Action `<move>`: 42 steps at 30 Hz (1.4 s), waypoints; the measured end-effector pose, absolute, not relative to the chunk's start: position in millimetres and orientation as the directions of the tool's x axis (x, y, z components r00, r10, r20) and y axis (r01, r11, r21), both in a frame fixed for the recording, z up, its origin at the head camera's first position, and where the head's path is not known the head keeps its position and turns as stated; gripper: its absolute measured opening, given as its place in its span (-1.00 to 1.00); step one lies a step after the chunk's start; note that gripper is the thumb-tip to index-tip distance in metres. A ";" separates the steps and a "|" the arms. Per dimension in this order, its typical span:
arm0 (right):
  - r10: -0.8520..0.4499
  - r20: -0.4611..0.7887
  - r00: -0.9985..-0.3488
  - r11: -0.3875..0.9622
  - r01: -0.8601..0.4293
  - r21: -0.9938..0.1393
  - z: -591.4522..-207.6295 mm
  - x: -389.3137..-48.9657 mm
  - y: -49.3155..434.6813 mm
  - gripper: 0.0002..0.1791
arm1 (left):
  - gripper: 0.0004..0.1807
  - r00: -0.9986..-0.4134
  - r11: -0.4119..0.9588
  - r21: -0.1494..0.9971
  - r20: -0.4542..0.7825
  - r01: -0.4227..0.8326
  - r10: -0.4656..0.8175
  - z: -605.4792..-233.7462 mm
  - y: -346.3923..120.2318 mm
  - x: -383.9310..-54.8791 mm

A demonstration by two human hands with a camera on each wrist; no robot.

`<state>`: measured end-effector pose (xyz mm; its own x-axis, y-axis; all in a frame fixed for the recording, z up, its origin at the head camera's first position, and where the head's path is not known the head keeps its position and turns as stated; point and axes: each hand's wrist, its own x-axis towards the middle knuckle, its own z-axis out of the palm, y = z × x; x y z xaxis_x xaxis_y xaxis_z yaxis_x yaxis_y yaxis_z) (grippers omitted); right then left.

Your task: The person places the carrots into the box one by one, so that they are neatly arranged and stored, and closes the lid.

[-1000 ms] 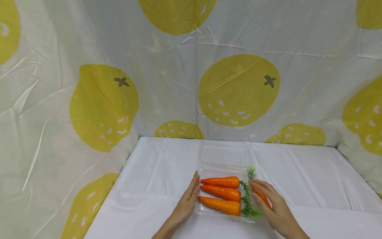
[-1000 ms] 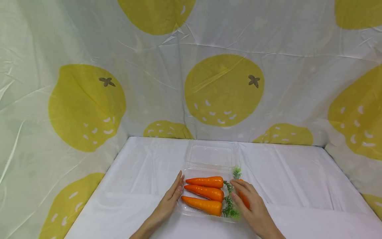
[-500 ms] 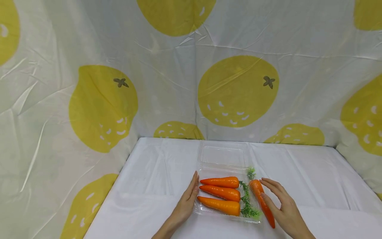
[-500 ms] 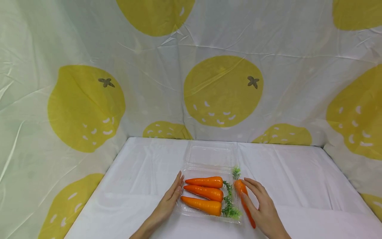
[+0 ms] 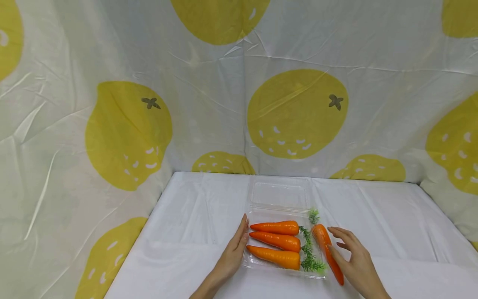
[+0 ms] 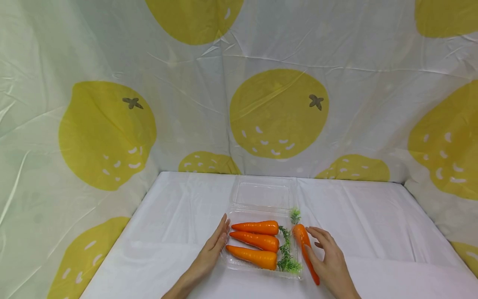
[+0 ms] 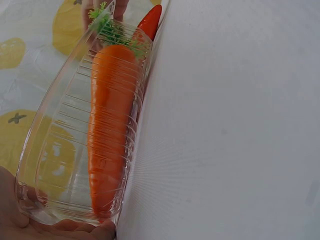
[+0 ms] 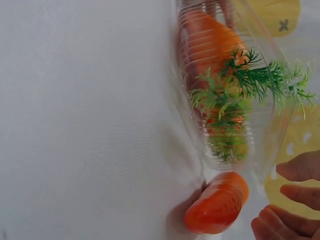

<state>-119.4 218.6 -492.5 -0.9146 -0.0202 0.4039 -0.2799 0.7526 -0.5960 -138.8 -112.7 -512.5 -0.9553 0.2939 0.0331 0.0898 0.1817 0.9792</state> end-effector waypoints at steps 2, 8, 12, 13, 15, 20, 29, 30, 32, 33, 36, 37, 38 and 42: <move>-0.018 0.380 -0.925 0.756 -0.262 -0.600 -493.5 -119.5 217.9 -0.49 | -0.34 -0.955 0.178 0.980 0.032 0.088 0.296 -512.6 -112.7 -139.0; -0.025 0.344 -0.939 0.752 -0.245 -0.612 -496.8 -120.6 215.7 -0.47 | -0.34 -0.955 0.177 0.981 0.028 0.083 0.296 -512.9 -112.5 -139.8; -0.038 0.405 -0.913 0.745 -0.296 -0.598 -501.0 -121.7 215.6 -0.41 | -0.34 -0.956 0.182 0.979 0.030 0.086 0.292 -512.8 -112.5 -139.9; -0.041 0.416 -0.908 0.747 -0.305 -0.591 -501.9 -122.1 215.6 -0.41 | -0.34 -0.956 0.182 0.979 0.031 0.087 0.291 -512.7 -112.5 -139.9; -0.049 0.429 -0.902 0.745 -0.320 -0.586 -503.8 -122.7 215.8 -0.40 | -0.34 -0.957 0.183 0.979 0.031 0.087 0.290 -512.7 -112.5 -139.9; -0.058 0.430 -0.901 0.747 -0.325 -0.580 -507.3 -123.2 216.7 -0.40 | -0.34 -0.957 0.188 0.979 0.027 0.084 0.288 -512.6 -112.5 -139.6; -0.066 0.411 -0.909 0.750 -0.317 -0.581 -508.9 -123.1 218.3 -0.41 | -0.33 -0.958 0.194 0.978 0.023 0.081 0.284 -512.5 -112.6 -139.4; -0.066 0.409 -0.910 0.749 -0.316 -0.582 -509.1 -123.1 218.4 -0.42 | -0.34 -0.959 0.194 0.978 0.023 0.081 0.284 -512.5 -112.6 -139.5; -0.064 0.408 -0.911 0.749 -0.314 -0.583 -509.5 -123.5 218.7 -0.42 | -0.34 -0.958 0.192 0.978 0.024 0.081 0.285 -512.4 -112.8 -139.5; -0.064 0.409 -0.910 0.749 -0.314 -0.583 -509.7 -123.7 218.7 -0.43 | -0.34 -0.958 0.193 0.978 0.024 0.082 0.285 -512.4 -112.9 -139.5; -0.064 0.403 -0.913 0.751 -0.310 -0.583 -510.4 -124.3 218.9 -0.43 | -0.34 -0.957 0.188 0.979 0.026 0.083 0.288 -512.5 -113.1 -139.7; -0.064 0.396 -0.916 0.751 -0.305 -0.585 -510.6 -124.3 219.0 -0.43 | -0.34 -0.957 0.186 0.979 0.027 0.084 0.290 -512.6 -113.1 -139.8; -0.065 0.391 -0.918 0.753 -0.302 -0.585 -510.9 -124.3 219.1 -0.43 | -0.34 -0.956 0.183 0.979 0.027 0.084 0.292 -512.8 -113.2 -139.8; -0.069 0.378 -0.923 0.751 -0.297 -0.589 -511.2 -124.1 218.5 -0.42 | -0.34 -0.955 0.178 0.981 0.027 0.083 0.295 -513.6 -113.2 -139.8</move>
<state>-124.1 218.5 -511.2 -0.9233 -0.0688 0.3779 -0.2972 0.7514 -0.5892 -139.8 -113.2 -513.6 -0.9551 0.2951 0.0268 0.0826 0.1783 0.9805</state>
